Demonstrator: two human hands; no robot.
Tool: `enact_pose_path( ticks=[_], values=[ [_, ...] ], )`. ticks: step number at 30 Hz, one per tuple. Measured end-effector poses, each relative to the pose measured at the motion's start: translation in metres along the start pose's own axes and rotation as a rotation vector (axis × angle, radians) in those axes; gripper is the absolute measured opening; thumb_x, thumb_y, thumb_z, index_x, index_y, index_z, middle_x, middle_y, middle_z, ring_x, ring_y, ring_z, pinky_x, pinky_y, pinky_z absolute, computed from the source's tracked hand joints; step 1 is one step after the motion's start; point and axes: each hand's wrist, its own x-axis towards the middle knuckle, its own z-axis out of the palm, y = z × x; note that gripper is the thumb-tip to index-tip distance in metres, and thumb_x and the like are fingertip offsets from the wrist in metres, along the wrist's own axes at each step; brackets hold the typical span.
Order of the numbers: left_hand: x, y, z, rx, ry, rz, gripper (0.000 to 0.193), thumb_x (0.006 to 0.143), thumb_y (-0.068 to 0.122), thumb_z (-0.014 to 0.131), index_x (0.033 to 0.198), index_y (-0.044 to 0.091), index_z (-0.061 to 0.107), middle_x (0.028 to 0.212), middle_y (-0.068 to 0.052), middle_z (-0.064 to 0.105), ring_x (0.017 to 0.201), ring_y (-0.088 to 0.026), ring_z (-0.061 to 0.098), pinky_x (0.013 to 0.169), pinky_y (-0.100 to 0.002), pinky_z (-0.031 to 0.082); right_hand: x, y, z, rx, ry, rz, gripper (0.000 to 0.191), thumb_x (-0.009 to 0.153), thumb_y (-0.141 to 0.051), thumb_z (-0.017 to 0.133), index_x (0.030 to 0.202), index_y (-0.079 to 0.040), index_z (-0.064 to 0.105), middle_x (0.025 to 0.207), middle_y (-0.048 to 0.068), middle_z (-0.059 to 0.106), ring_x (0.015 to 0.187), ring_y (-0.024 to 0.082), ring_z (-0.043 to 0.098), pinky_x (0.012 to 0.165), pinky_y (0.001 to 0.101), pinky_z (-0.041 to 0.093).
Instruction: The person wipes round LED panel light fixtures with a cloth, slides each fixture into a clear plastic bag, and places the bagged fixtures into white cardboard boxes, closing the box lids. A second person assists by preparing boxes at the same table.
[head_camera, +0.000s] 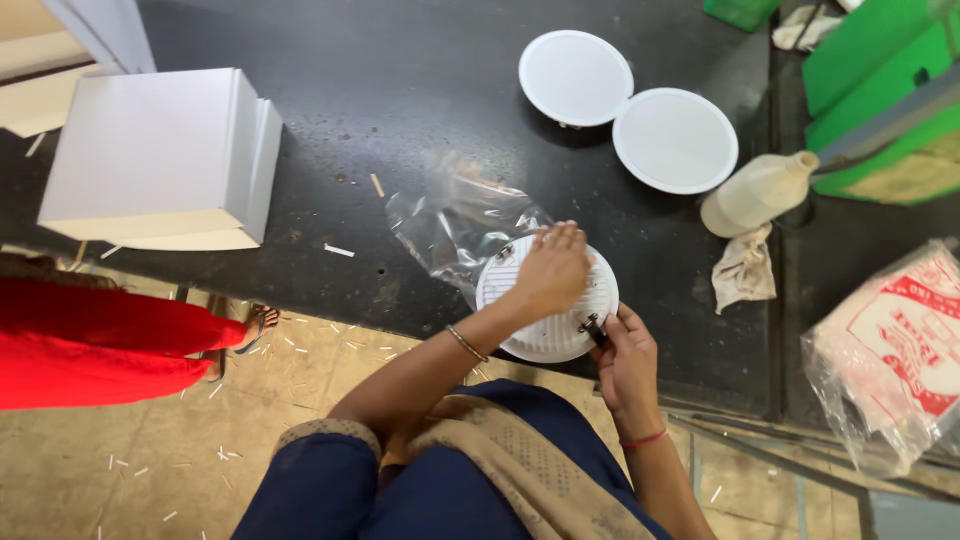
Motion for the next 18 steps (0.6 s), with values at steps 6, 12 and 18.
enact_pose_path(
  ticks=[6, 12, 18],
  values=[
    [-0.018, 0.029, -0.025, -0.108, 0.102, 0.097, 0.049, 0.106, 0.031, 0.042, 0.143, 0.001, 0.050, 0.156, -0.017, 0.048, 0.152, -0.031, 0.037, 0.128, -0.049, 0.020, -0.001, 0.004, 0.024, -0.079, -0.053, -0.023, 0.033, 0.104, -0.005, 0.050, 0.135, 0.003, 0.057, 0.114, 0.008, 0.069, 0.100, 0.015, 0.067, 0.084, 0.0345, 0.058],
    [-0.037, 0.000, -0.052, -0.080, 0.214, 0.111, 0.049, 0.105, 0.029, 0.043, 0.144, -0.001, 0.051, 0.156, -0.016, 0.047, 0.150, -0.030, 0.035, 0.125, -0.051, 0.018, -0.007, 0.003, 0.040, 0.020, -0.023, 0.002, 0.035, 0.101, -0.004, 0.050, 0.135, 0.001, 0.056, 0.115, 0.008, 0.068, 0.101, 0.016, 0.067, 0.090, 0.0349, 0.058],
    [-0.063, 0.020, -0.042, -0.217, 0.082, 0.215, 0.049, 0.105, 0.030, 0.044, 0.145, 0.004, 0.052, 0.159, -0.014, 0.045, 0.154, -0.028, 0.033, 0.127, -0.049, 0.018, -0.004, 0.025, 0.061, -0.051, -0.114, -0.087, 0.049, 0.106, -0.018, 0.049, 0.152, -0.004, 0.040, 0.146, 0.011, 0.053, 0.130, 0.021, 0.057, 0.105, 0.0359, 0.049]
  ],
)
